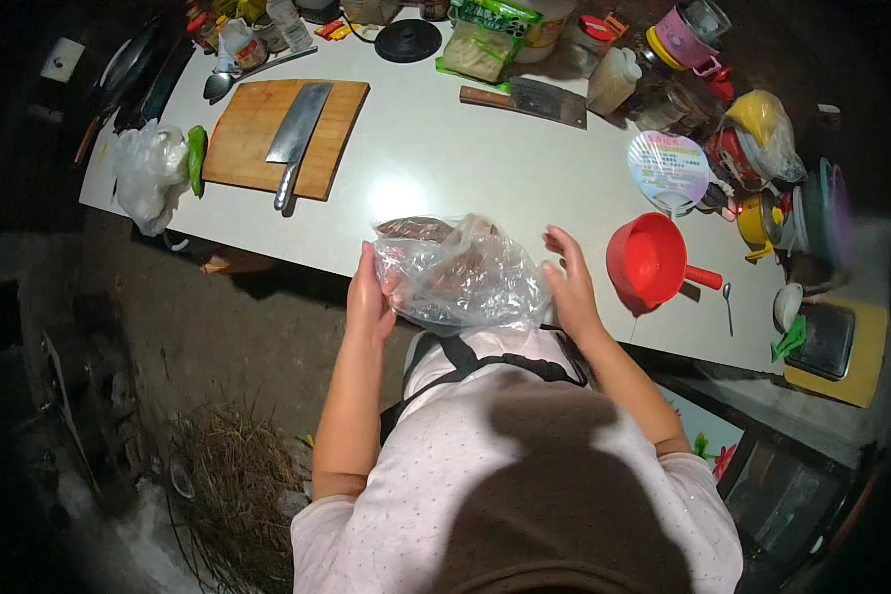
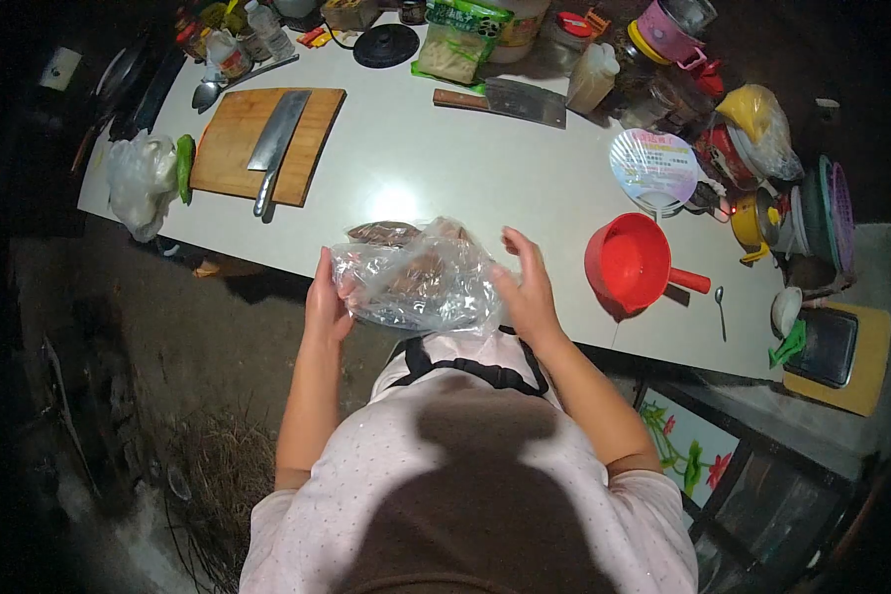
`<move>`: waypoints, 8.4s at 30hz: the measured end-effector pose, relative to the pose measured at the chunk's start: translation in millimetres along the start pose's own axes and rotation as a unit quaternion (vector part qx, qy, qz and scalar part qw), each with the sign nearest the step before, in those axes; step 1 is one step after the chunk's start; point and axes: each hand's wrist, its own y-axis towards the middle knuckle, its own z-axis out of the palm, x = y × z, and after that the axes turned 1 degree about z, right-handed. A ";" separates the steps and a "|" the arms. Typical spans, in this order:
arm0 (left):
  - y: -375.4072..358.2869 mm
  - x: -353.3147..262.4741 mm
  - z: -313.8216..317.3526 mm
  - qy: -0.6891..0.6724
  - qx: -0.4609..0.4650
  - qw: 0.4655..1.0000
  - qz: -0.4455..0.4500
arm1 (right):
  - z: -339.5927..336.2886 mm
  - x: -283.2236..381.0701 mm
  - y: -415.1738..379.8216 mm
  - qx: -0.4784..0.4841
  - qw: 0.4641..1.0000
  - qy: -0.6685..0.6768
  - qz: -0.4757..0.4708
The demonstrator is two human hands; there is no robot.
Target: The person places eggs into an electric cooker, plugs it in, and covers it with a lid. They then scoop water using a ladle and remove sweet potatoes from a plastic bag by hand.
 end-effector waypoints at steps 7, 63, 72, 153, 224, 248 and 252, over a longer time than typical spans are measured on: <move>1.0 -10.1 -1.1 0.011 0.017 1.000 -0.003 | 20.7 12.3 16.0 0.178 0.965 -0.119 0.151; 25.6 60.7 43.5 0.525 0.007 0.828 0.197 | -36.5 -170.2 147.1 0.185 0.671 0.581 0.422; 19.9 53.2 71.2 0.332 -0.087 0.936 0.077 | -60.7 -60.0 115.0 -0.094 0.966 -0.154 -0.186; -18.1 5.5 82.5 0.761 0.057 0.638 0.102 | -35.0 -5.2 60.0 0.345 0.864 -0.359 -0.078; -79.8 -11.2 119.0 0.657 0.063 0.635 0.402 | -39.3 103.9 71.8 0.206 0.855 0.451 0.153; -118.7 -31.5 0.3 0.272 -0.065 0.900 0.334 | 47.2 -30.5 80.8 0.302 0.850 -0.424 -0.086; -121.1 -28.5 6.2 0.276 -0.076 0.901 0.325 | 67.1 -63.8 108.5 0.294 0.808 -0.507 -0.061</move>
